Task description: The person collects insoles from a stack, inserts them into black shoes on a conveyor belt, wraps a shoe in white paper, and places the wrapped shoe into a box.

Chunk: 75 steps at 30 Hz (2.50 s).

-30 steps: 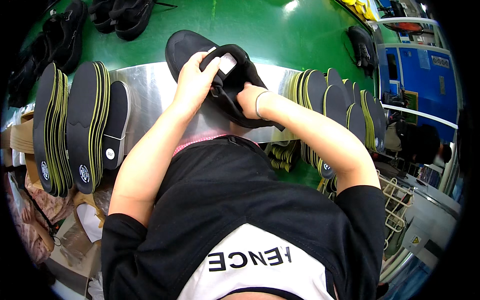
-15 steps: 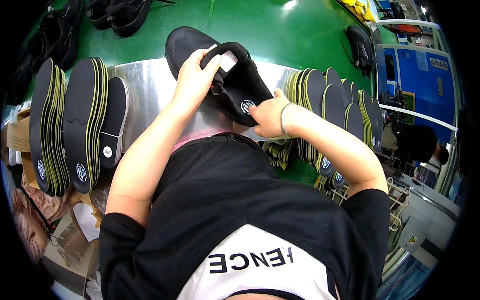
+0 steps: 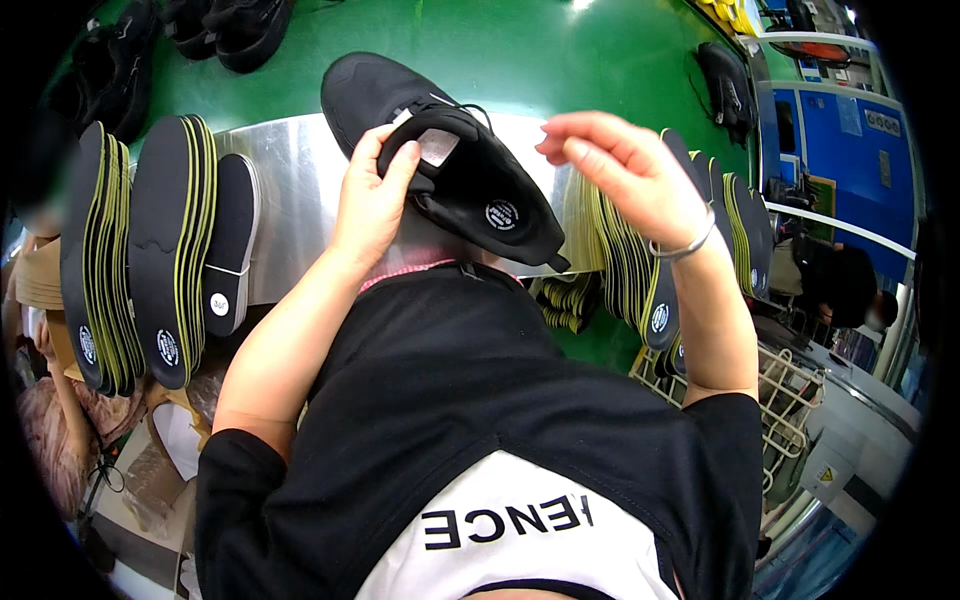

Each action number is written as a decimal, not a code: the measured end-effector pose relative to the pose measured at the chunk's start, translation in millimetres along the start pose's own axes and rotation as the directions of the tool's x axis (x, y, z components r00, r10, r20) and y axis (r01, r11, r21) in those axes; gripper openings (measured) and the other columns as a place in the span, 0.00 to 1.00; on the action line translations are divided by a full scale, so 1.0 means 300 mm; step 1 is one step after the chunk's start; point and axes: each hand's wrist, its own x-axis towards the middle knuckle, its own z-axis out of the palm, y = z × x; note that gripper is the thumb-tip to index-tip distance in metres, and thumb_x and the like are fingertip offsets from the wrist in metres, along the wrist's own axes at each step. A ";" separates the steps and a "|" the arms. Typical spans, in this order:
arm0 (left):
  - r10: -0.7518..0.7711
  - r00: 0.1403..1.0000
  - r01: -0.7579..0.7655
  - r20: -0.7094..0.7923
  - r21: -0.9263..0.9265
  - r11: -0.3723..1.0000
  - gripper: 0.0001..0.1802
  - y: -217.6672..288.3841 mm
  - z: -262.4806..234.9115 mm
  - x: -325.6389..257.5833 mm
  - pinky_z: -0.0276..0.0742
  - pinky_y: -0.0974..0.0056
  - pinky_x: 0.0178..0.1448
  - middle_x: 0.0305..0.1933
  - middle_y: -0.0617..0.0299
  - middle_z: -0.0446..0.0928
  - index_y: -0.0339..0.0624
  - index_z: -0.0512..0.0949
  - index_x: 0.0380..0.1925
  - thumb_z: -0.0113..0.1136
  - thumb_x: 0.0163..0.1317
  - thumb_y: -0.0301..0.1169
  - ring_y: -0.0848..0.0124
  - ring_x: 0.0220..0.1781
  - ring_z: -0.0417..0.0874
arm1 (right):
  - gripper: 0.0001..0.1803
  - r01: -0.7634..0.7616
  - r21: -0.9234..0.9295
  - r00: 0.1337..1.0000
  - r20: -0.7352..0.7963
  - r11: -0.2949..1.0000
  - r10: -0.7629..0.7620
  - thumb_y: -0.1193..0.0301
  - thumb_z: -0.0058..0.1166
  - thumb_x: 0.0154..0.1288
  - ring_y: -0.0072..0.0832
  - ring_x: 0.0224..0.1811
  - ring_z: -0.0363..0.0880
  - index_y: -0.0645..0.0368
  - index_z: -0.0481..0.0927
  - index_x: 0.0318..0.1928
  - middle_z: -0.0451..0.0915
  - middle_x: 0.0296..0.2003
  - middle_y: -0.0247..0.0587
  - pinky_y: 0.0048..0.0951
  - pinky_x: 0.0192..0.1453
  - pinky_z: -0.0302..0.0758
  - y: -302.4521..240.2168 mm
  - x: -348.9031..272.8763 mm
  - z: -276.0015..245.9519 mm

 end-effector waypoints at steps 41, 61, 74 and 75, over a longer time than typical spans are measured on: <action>0.131 0.990 -0.139 0.047 0.325 0.936 0.18 -0.023 0.036 0.091 0.66 0.66 0.48 0.40 0.52 0.72 0.34 0.67 0.43 0.50 0.55 0.34 0.66 0.44 0.73 | 0.28 0.556 -0.828 0.766 0.474 -0.077 0.433 0.65 0.34 0.54 0.28 0.62 0.48 0.60 0.58 0.57 0.55 0.59 0.38 0.28 0.61 0.47 0.318 0.202 0.278; 0.119 0.993 -0.108 -0.007 0.360 0.927 0.17 -0.028 0.063 0.090 0.68 0.63 0.45 0.37 0.50 0.74 0.35 0.68 0.41 0.50 0.54 0.35 0.60 0.42 0.75 | 0.29 0.540 -0.733 0.633 0.678 0.415 0.375 0.58 0.46 0.45 0.42 0.37 0.75 0.70 0.66 0.43 0.76 0.27 0.54 0.36 0.49 0.66 0.226 0.040 0.197; 0.150 0.989 -0.139 -0.011 0.305 0.942 0.14 0.076 -0.062 0.199 0.67 0.73 0.42 0.36 0.63 0.73 0.34 0.71 0.38 0.55 0.53 0.30 0.77 0.36 0.71 | 0.10 0.344 -0.699 0.888 0.459 0.627 0.025 0.73 0.49 0.39 0.42 0.31 0.76 0.62 0.74 0.27 0.77 0.26 0.48 0.39 0.36 0.70 0.135 0.101 0.356; 0.204 0.979 -0.191 -0.017 0.278 0.941 0.14 0.079 -0.044 0.198 0.66 0.73 0.43 0.36 0.62 0.73 0.34 0.71 0.38 0.56 0.53 0.31 0.76 0.37 0.71 | 0.10 0.329 -0.688 0.920 0.388 0.647 -0.054 0.74 0.49 0.38 0.41 0.30 0.76 0.61 0.74 0.27 0.77 0.25 0.47 0.37 0.38 0.69 0.136 0.076 0.364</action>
